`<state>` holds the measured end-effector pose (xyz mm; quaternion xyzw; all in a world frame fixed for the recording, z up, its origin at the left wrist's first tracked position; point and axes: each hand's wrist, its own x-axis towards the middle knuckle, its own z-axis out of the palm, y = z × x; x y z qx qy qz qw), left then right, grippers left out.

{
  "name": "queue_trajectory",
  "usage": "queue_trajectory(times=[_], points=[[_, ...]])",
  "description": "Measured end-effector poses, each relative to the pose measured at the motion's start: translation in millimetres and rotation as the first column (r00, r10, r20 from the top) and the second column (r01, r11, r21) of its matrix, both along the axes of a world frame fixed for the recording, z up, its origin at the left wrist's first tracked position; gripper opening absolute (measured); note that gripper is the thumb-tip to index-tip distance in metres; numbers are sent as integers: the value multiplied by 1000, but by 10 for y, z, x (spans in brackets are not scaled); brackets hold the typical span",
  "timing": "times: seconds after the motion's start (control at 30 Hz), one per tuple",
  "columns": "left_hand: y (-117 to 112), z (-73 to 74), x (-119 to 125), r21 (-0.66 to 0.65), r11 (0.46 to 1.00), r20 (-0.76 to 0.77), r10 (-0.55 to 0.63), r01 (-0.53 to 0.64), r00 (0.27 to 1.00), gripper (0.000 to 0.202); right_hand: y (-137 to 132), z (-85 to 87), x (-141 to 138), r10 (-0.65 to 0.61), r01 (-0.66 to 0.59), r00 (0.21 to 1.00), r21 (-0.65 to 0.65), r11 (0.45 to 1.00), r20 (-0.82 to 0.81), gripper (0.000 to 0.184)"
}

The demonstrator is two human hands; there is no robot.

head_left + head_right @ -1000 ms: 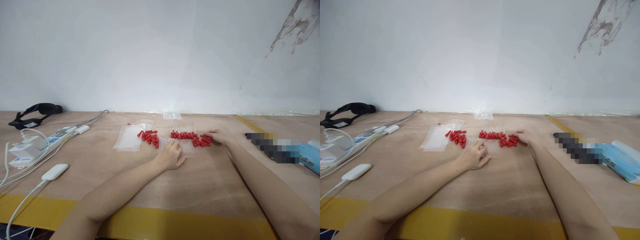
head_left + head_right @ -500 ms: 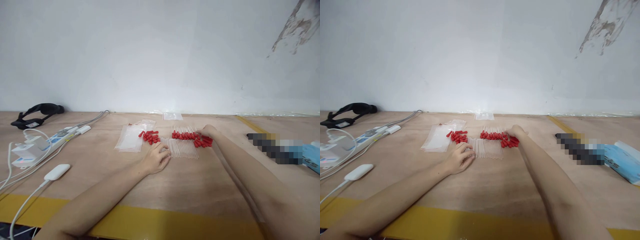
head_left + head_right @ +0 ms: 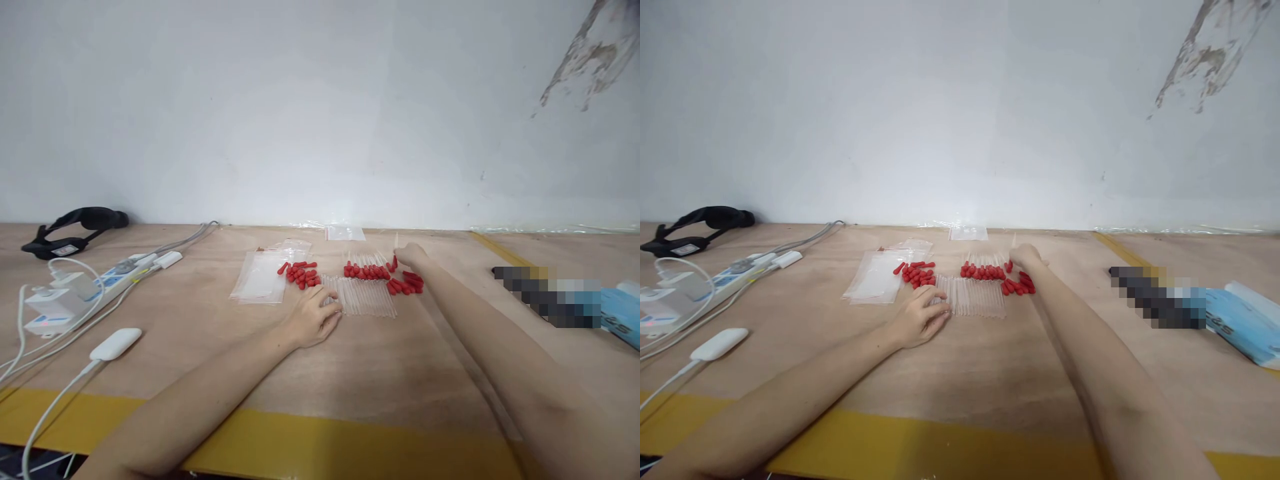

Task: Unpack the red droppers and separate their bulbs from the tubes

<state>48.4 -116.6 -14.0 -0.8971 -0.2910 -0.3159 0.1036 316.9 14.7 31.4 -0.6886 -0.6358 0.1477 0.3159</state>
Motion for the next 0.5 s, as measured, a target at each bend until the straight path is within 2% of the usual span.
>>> queue_trajectory(times=[0.1,0.17,0.23,0.3,0.33,0.4,0.5], points=[[-2,4,3,10,1000,3,1,-1,1000,16,-205,104,-54,51,-49,997,35,998,-57,33],[-7,9,4,34,999,14,9,-9,1000,19,-437,105,-120,129,-121,988,98,988,-81,30],[-18,20,9,85,996,40,20,-23,999,25,-729,25,-201,326,-308,945,281,909,-16,23],[-30,33,24,136,990,58,26,-34,998,32,-1029,-125,-287,460,-476,877,367,799,135,19],[-35,39,35,154,988,54,24,-32,998,35,-1163,-213,-330,473,-527,850,390,755,233,19],[-40,43,64,173,985,29,2,-7,1000,36,-1373,-379,-410,421,-559,827,461,689,374,19],[-35,26,98,185,981,5,-59,57,998,29,-1523,-536,-516,417,-606,793,503,616,445,20]])
